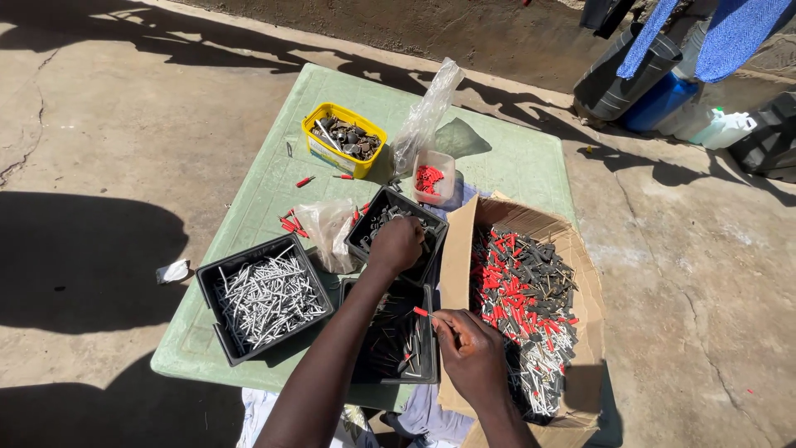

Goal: Assembling metal screws into red plastic wall anchors by hand

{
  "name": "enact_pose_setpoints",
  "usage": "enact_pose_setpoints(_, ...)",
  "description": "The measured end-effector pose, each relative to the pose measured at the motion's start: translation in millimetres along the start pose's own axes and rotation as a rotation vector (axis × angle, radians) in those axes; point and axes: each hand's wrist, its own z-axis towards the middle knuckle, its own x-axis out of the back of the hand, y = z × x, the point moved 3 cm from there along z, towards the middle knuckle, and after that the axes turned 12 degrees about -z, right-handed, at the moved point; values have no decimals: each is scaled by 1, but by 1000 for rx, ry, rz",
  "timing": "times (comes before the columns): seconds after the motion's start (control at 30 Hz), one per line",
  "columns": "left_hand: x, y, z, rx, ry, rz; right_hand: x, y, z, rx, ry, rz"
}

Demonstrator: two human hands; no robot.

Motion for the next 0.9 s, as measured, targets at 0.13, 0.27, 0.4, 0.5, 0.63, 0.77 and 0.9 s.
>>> enact_pose_setpoints(0.13,40,30,-63,120,1,-429,0,7,-4,-119,67,39)
enact_pose_setpoints(0.27,42,41,-134,173,-27,-1099,0,9,-1,-389,69,127)
enact_pose_setpoints(0.4,28,41,-172,209,85,-1460,1,5,-5,-366,55,126)
enact_pose_setpoints(0.5,26,51,-181,183,119,-1535,2,6,-8,-325,41,108)
enact_pose_setpoints(0.63,25,60,-182,177,109,-1535,1,4,-8,-277,39,63)
enact_pose_setpoints(0.77,26,67,-186,210,151,-1539,3,0,-9,-188,69,30)
enact_pose_setpoints(0.9,32,68,-186,118,135,-1576,2,1,-9,-138,90,16)
